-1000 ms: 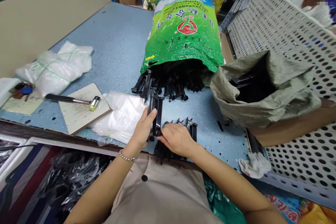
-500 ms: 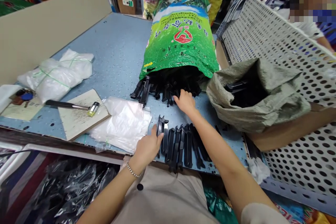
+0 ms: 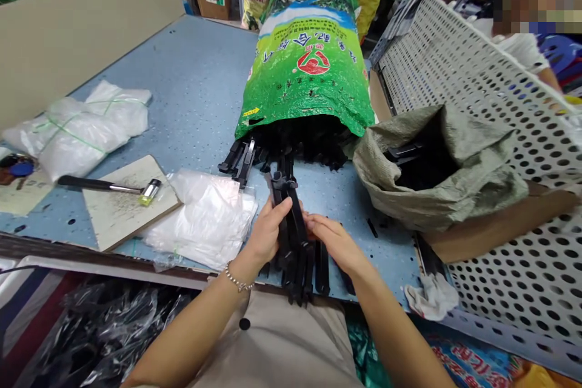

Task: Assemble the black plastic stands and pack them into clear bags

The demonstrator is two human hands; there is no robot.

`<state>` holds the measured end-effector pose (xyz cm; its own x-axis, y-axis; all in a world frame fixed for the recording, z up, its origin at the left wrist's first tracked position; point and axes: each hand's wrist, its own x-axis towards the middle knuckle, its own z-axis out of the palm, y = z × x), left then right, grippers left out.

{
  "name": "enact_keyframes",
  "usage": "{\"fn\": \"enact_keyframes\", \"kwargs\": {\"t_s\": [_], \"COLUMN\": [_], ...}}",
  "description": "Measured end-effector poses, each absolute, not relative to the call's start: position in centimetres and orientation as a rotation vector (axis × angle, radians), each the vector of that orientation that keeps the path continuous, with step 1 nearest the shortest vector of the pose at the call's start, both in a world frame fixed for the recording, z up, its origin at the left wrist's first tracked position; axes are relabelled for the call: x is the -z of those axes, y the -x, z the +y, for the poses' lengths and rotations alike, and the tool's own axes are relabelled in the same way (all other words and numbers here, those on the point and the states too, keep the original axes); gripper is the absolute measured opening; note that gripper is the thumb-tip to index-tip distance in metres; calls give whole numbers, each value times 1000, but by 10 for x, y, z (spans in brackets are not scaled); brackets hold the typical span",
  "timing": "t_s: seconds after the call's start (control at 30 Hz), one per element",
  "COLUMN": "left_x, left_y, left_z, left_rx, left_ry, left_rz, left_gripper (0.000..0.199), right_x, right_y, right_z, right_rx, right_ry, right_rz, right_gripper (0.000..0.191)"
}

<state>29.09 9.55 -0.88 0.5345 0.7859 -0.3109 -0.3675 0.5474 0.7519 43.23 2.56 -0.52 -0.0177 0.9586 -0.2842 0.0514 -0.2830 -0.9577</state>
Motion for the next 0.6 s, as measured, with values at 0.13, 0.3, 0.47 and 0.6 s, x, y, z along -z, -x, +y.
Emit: {"fn": "enact_keyframes", "kwargs": {"t_s": [0.13,0.3,0.47,0.6], "left_x": [-1,-5,3,8], "left_y": [-280,-276,-264,-261], "left_z": [92,90,102,101], "left_rx": [-715,-728,-782,-745], "left_ry": [-861,-961,-910,-902], "left_rz": [874,1000,1102,1110], "left_gripper": [42,43,44,43], "right_x": [-14,-14,-2,10], "right_y": [-439,-434,-417,-393], "right_z": [45,82,61,22], "right_rx": [-609,-187,-489,-217], "right_ry": [1731,1833,1663,1371], "right_rz": [-1665,-2041,-2198,-2477], "right_gripper": [33,43,45,41]}}
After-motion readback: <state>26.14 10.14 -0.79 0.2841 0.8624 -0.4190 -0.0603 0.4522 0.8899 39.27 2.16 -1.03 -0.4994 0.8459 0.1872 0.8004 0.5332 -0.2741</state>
